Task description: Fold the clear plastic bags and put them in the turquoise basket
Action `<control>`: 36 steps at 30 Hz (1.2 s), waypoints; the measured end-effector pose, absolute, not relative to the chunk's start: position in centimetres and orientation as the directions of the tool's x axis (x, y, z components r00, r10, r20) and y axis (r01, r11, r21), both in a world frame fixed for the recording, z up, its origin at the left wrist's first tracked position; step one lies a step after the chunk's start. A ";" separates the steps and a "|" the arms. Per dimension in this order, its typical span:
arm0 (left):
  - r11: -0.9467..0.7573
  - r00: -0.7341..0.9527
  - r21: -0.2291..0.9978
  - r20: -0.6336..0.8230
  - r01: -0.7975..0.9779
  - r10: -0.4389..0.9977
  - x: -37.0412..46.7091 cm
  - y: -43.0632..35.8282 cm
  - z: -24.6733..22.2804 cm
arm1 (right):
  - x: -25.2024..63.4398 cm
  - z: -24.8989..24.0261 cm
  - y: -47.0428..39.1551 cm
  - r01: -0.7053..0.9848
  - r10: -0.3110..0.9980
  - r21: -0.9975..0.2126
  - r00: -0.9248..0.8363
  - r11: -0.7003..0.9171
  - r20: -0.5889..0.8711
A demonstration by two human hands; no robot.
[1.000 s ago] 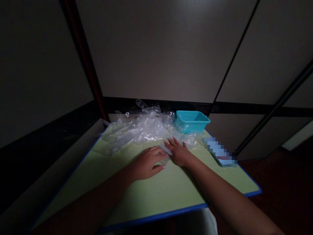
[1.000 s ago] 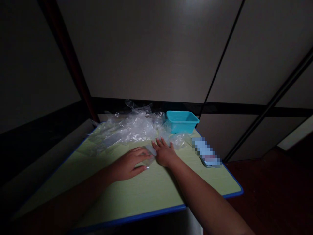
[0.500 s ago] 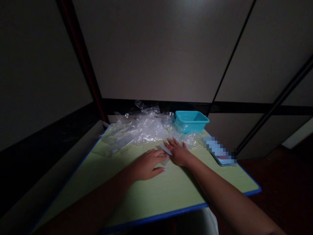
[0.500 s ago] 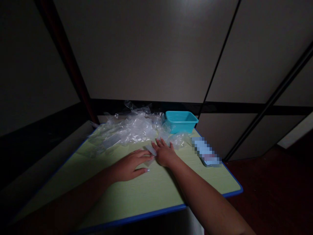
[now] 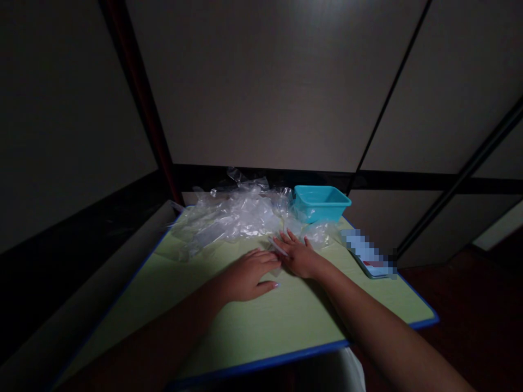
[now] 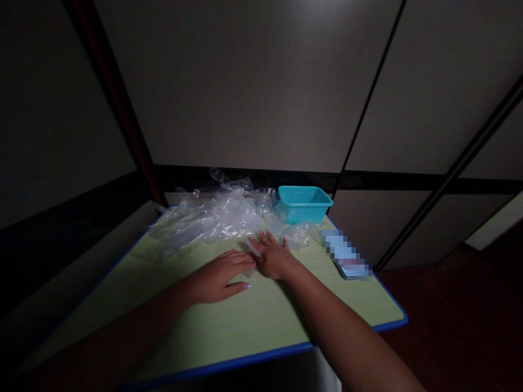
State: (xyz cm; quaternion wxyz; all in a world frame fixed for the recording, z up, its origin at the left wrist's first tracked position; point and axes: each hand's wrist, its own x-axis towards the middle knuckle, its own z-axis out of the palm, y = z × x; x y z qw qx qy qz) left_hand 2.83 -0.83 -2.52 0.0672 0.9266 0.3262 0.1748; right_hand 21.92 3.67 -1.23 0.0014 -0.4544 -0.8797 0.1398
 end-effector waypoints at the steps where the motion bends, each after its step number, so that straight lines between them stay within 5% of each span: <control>1: -0.777 0.725 0.240 0.279 0.582 0.630 2.8 -0.8 -2.5 | 21.9 -1.2 3.6 0.792 0.794 -0.252 -0.596 0.556 -0.121; 17: -0.785 0.718 0.259 0.318 0.562 0.619 2.8 -1.1 -2.1 | 21.9 -1.4 3.4 0.743 0.743 -0.282 -0.657 0.607 -0.129; 23: -0.689 0.542 0.320 0.441 0.650 0.716 2.4 -0.8 -1.1 | 21.9 -1.5 3.3 0.763 0.757 -0.196 -0.643 0.617 -0.120; 30: -0.377 0.178 0.642 0.355 0.667 0.918 2.2 0.4 -2.5 | 21.5 -1.9 3.0 0.759 0.759 -0.108 -0.649 0.642 -0.049; 36: -0.279 0.101 0.817 0.265 0.505 0.959 2.5 1.2 -3.6 | 21.2 -1.9 2.8 0.754 0.754 -0.092 -0.655 0.650 -0.046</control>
